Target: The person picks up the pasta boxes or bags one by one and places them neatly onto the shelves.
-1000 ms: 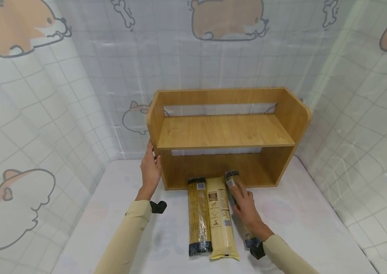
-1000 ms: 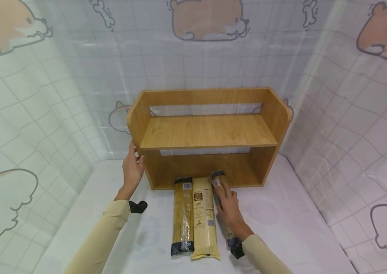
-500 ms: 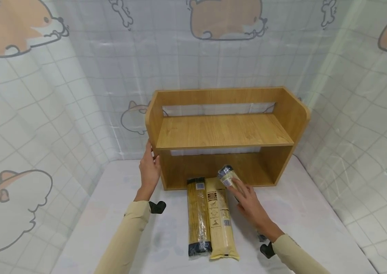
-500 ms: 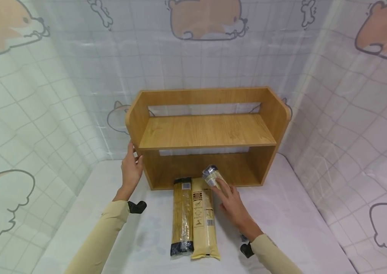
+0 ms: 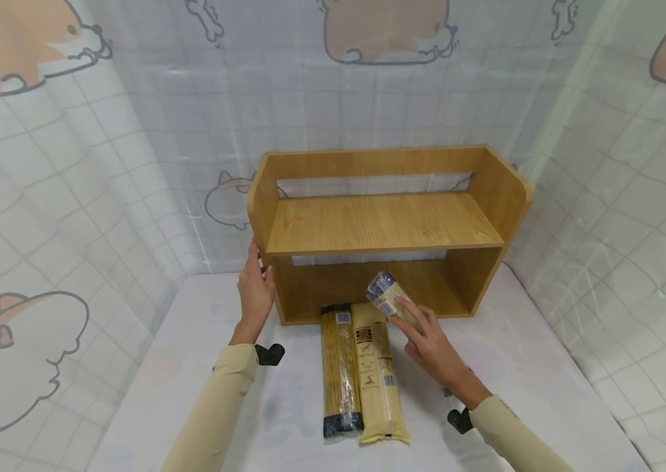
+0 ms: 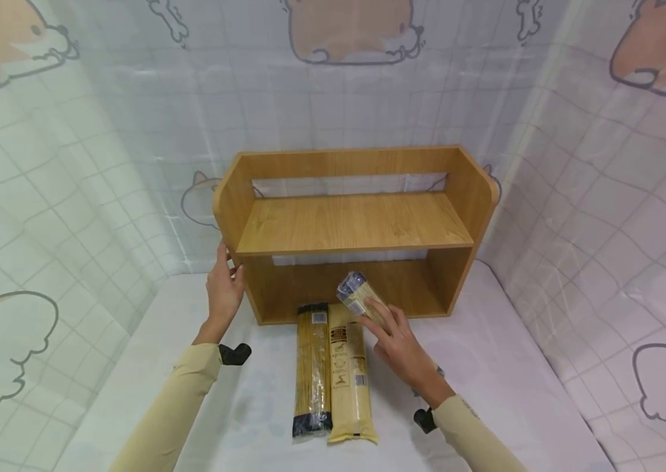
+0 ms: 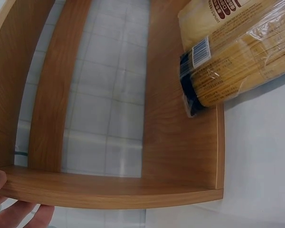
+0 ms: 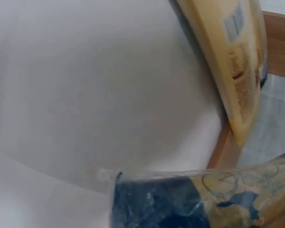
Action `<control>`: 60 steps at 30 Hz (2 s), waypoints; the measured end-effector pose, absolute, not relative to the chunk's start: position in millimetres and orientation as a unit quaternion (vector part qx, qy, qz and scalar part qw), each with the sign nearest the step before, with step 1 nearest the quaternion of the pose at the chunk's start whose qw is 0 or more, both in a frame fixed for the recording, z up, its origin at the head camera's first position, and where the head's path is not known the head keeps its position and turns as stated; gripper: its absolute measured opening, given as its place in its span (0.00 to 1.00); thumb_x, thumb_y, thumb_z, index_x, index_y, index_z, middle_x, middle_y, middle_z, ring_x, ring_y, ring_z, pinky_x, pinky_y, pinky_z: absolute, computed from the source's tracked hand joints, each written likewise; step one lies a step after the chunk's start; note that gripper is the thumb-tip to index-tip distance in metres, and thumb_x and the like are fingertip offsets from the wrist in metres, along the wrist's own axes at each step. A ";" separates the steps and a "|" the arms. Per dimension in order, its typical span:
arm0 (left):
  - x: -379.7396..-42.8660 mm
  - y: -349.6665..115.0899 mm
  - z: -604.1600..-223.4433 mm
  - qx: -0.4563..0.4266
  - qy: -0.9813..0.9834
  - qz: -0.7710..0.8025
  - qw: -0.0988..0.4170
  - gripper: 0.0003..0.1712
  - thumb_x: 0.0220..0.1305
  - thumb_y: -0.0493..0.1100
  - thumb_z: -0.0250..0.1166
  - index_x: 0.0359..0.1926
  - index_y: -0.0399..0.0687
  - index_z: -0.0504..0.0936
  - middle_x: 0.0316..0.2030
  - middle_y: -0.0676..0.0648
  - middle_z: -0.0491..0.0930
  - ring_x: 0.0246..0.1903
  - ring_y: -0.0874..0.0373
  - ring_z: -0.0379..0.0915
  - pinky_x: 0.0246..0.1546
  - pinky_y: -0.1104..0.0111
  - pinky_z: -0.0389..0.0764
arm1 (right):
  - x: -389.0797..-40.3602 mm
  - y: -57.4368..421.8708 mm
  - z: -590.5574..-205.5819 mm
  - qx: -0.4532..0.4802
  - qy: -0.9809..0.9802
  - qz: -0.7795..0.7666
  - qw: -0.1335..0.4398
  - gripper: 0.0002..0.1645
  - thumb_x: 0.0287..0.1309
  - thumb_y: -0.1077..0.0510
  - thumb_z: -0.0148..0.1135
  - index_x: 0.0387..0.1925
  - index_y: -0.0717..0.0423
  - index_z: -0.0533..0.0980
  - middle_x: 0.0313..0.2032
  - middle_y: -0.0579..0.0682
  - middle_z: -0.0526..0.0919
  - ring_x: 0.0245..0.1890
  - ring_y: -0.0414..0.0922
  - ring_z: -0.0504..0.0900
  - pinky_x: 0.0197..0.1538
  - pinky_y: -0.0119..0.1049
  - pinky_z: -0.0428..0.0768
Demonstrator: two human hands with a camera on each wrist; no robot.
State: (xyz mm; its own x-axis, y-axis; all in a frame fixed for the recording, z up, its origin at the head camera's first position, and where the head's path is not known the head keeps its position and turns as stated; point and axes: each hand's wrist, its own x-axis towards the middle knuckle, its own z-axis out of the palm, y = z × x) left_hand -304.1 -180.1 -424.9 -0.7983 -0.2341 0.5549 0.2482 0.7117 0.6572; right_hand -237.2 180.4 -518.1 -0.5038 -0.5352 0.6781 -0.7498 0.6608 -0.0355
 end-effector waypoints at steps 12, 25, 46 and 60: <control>-305.1 -180.9 -423.9 0.002 -0.871 -0.375 0.319 0.41 0.60 0.33 0.54 0.67 0.69 0.48 0.57 0.42 0.72 0.44 0.45 0.79 0.38 0.57 0.82 | -249.0 187.0 -466.2 0.373 -0.818 0.171 0.404 0.34 0.41 0.67 0.53 0.56 0.50 0.71 0.63 0.58 0.64 0.56 0.58 0.66 0.44 0.48 0.77; -304.9 -176.6 -424.8 -0.002 -0.870 -0.380 0.314 0.41 0.61 0.34 0.54 0.67 0.68 0.47 0.59 0.44 0.70 0.46 0.45 0.78 0.38 0.57 0.82 | -274.4 214.0 -382.4 0.308 -0.800 0.194 0.476 0.36 0.39 0.74 0.58 0.55 0.51 0.71 0.65 0.56 0.61 0.55 0.58 0.64 0.48 0.53 0.71; -304.8 -178.6 -421.1 -0.015 -0.868 -0.379 0.320 0.40 0.60 0.33 0.55 0.67 0.66 0.50 0.58 0.44 0.70 0.48 0.47 0.77 0.40 0.57 0.82 | -325.1 239.8 -350.4 0.241 -0.827 0.177 0.476 0.38 0.42 0.74 0.59 0.59 0.52 0.66 0.67 0.53 0.57 0.57 0.59 0.61 0.53 0.53 0.67; -306.5 -176.3 -427.9 -0.023 -0.871 -0.367 0.325 0.40 0.62 0.34 0.53 0.69 0.63 0.46 0.60 0.43 0.68 0.50 0.44 0.75 0.42 0.54 0.80 | -348.4 250.6 -338.3 0.178 -0.853 0.147 0.468 0.41 0.45 0.73 0.53 0.64 0.56 0.58 0.67 0.56 0.54 0.56 0.63 0.62 0.54 0.56 0.61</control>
State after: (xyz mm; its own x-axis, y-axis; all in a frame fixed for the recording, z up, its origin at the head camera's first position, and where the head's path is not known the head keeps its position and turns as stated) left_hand -306.5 -176.3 -427.9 -0.7871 -0.1989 0.5839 0.2783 0.7303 0.6239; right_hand -348.4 250.6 -338.3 -0.4979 -0.1659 0.8512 -0.4413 0.8934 -0.0840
